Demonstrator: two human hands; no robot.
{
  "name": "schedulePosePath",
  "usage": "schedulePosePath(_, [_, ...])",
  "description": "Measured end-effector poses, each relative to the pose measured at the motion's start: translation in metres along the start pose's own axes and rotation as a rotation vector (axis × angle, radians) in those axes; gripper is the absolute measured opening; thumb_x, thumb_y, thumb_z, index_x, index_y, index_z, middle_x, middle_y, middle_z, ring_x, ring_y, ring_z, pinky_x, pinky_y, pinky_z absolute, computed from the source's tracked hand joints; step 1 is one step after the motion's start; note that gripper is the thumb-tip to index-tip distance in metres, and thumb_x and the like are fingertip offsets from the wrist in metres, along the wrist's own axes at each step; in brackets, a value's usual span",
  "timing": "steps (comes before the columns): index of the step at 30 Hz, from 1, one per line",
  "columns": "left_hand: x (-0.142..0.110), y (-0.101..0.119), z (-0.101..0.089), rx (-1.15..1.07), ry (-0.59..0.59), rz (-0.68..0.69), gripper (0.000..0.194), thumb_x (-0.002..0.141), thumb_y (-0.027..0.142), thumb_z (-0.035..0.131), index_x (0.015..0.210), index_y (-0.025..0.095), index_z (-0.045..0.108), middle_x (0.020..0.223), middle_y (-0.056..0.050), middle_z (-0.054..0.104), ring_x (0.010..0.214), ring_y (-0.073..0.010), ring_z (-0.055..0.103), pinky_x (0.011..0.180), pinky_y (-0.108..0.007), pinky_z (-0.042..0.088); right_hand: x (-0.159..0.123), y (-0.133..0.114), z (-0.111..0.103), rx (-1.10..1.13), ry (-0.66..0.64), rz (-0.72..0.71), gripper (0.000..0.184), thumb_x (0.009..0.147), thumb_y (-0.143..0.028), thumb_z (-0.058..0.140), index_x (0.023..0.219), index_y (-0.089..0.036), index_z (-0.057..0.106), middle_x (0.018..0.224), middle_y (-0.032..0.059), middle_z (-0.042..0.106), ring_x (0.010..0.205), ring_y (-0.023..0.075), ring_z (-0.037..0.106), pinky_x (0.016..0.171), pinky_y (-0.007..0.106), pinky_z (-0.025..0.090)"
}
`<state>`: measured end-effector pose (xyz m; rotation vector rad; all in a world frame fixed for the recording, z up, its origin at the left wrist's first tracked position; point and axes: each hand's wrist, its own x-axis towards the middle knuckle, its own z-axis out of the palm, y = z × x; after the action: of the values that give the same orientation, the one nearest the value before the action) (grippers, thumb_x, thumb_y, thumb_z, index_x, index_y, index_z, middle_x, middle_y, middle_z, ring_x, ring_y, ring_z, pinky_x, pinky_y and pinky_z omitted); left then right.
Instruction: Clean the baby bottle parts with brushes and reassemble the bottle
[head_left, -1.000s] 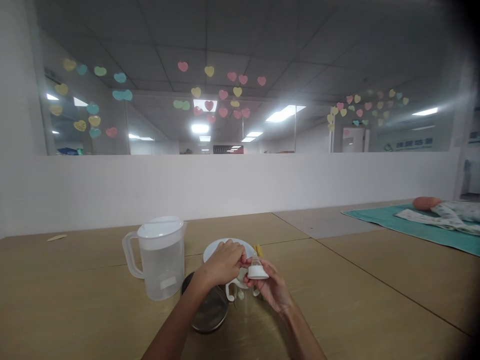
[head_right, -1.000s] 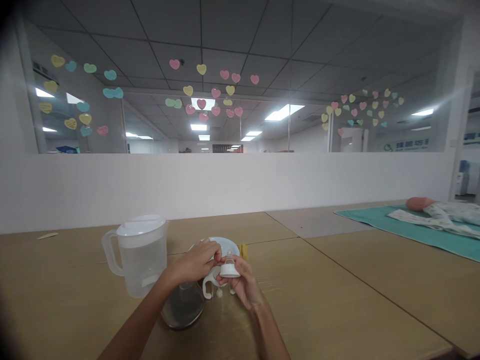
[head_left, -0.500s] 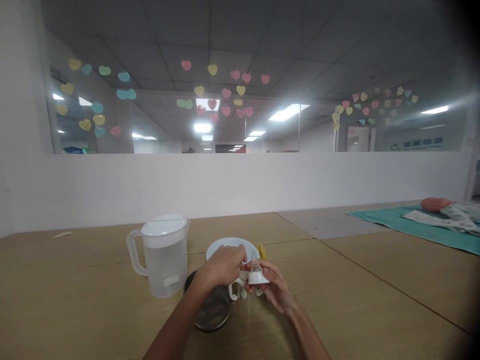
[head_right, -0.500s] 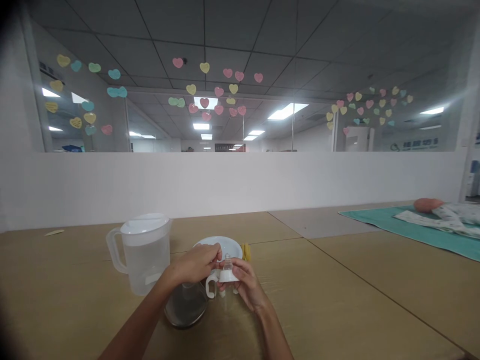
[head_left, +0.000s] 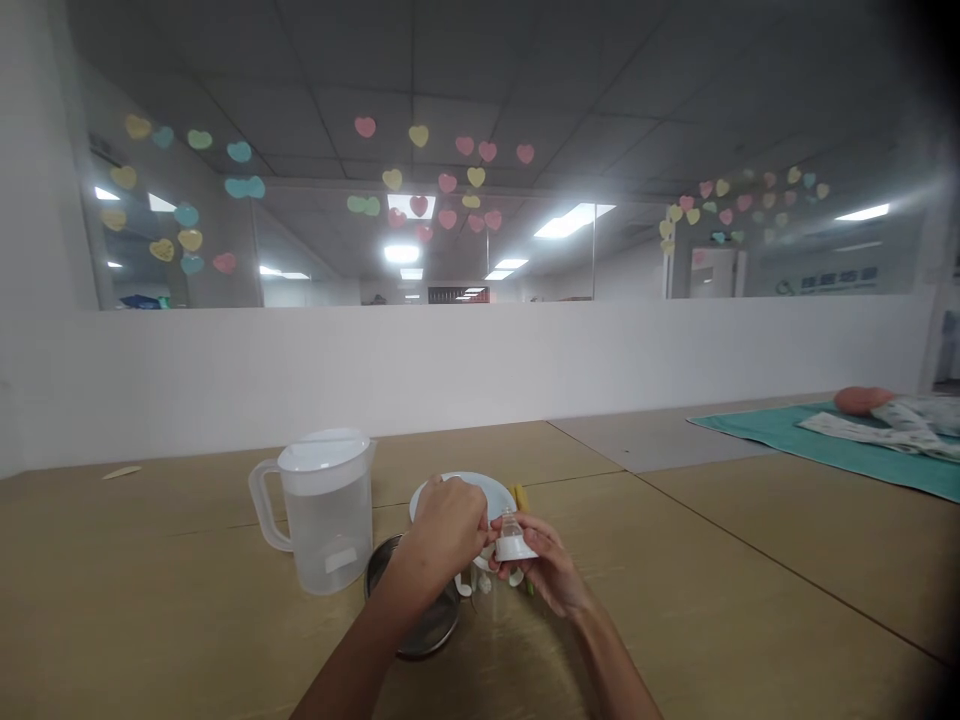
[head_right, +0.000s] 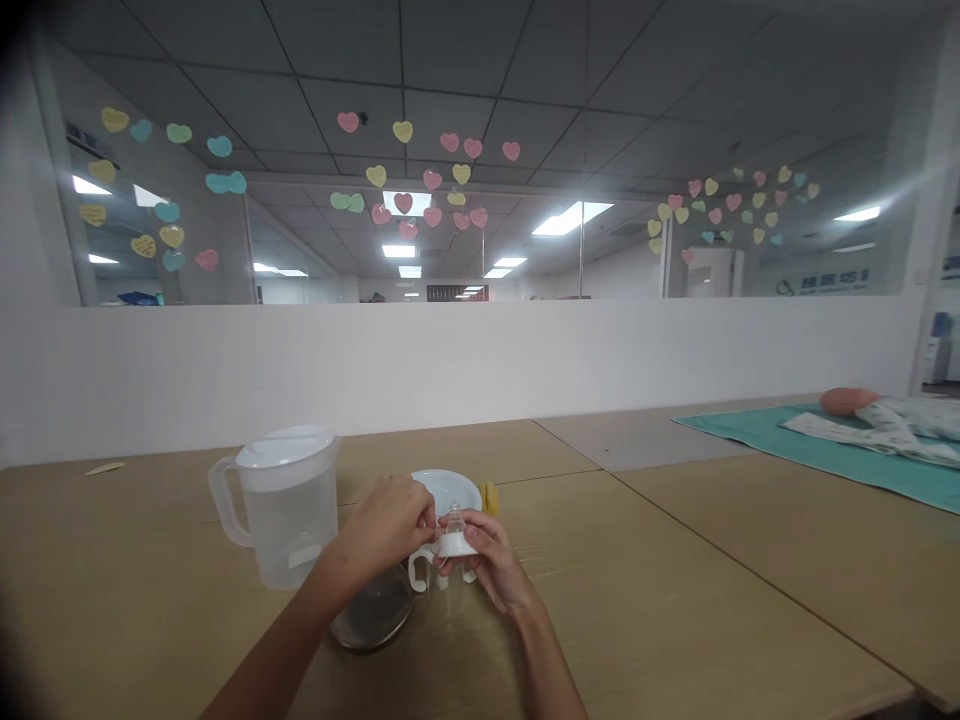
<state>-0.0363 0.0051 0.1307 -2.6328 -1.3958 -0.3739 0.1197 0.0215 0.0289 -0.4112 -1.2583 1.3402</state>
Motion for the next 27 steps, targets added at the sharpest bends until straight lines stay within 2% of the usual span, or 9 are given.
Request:
schedulePosePath(4, [-0.001, -0.001, 0.002, 0.035, 0.012, 0.011, 0.022, 0.074, 0.021, 0.050, 0.070, 0.019, 0.072, 0.074, -0.010, 0.071, 0.071, -0.0230, 0.064, 0.066, -0.032, 0.041, 0.002, 0.003, -0.003, -0.003, -0.050, -0.017, 0.034, 0.068, -0.042, 0.071, 0.088, -0.014, 0.070, 0.075, 0.0080, 0.069, 0.058, 0.0178, 0.063, 0.051, 0.028, 0.051])
schedulePosePath(7, [-0.004, -0.004, 0.002, -0.015, -0.018, 0.058, 0.024, 0.068, 0.018, 0.049, 0.071, 0.023, 0.072, 0.072, -0.006, 0.071, 0.068, -0.0204, 0.063, 0.058, -0.028, 0.037, 0.001, 0.002, -0.002, -0.017, -0.088, -0.015, 0.034, 0.068, -0.042, 0.071, 0.088, -0.014, 0.070, 0.074, 0.0076, 0.069, 0.060, 0.0177, 0.063, 0.053, 0.028, 0.051])
schedulePosePath(12, [-0.006, -0.009, 0.001, -0.089, -0.035, 0.034, 0.022, 0.068, 0.025, 0.049, 0.067, 0.023, 0.071, 0.068, -0.003, 0.070, 0.062, -0.0176, 0.059, 0.051, -0.026, 0.030, -0.001, 0.001, 0.000, -0.033, -0.104, -0.027, 0.035, 0.067, -0.043, 0.072, 0.090, -0.016, 0.069, 0.076, 0.0071, 0.069, 0.062, 0.0169, 0.063, 0.059, 0.029, 0.050])
schedulePosePath(17, [0.002, -0.015, 0.007, -0.183, -0.082, -0.002, 0.016, 0.064, 0.031, 0.054, 0.066, 0.021, 0.066, 0.070, -0.002, 0.067, 0.058, -0.0152, 0.054, 0.049, -0.025, 0.028, 0.001, 0.002, -0.002, -0.061, -0.074, -0.052, 0.032, 0.065, -0.041, 0.075, 0.085, -0.017, 0.071, 0.076, 0.0058, 0.069, 0.065, 0.0147, 0.062, 0.062, 0.025, 0.047])
schedulePosePath(20, [0.007, -0.021, 0.013, -0.283, -0.090, 0.057, 0.013, 0.060, 0.027, 0.057, 0.071, 0.021, 0.062, 0.075, 0.001, 0.066, 0.064, -0.0135, 0.054, 0.051, -0.022, 0.030, 0.002, 0.002, -0.003, -0.068, -0.076, -0.067, 0.033, 0.064, -0.041, 0.075, 0.087, -0.018, 0.071, 0.075, 0.0051, 0.069, 0.065, 0.0149, 0.062, 0.064, 0.025, 0.047])
schedulePosePath(23, [0.010, -0.027, 0.016, -0.354, -0.075, 0.119, 0.012, 0.062, 0.026, 0.057, 0.072, 0.020, 0.058, 0.075, 0.002, 0.063, 0.066, -0.0121, 0.052, 0.053, -0.020, 0.031, 0.002, 0.002, -0.002, -0.087, -0.124, -0.054, 0.035, 0.067, -0.042, 0.073, 0.090, -0.017, 0.070, 0.073, 0.0056, 0.069, 0.065, 0.0162, 0.063, 0.066, 0.027, 0.047])
schedulePosePath(27, [0.009, -0.029, 0.014, -0.390, -0.101, 0.131, 0.012, 0.062, 0.025, 0.058, 0.071, 0.019, 0.055, 0.073, 0.003, 0.061, 0.065, -0.0114, 0.052, 0.053, -0.019, 0.032, 0.002, 0.003, -0.002, -0.128, -0.128, -0.041, 0.035, 0.067, -0.042, 0.072, 0.091, -0.016, 0.070, 0.076, 0.0062, 0.069, 0.068, 0.0172, 0.063, 0.069, 0.029, 0.047])
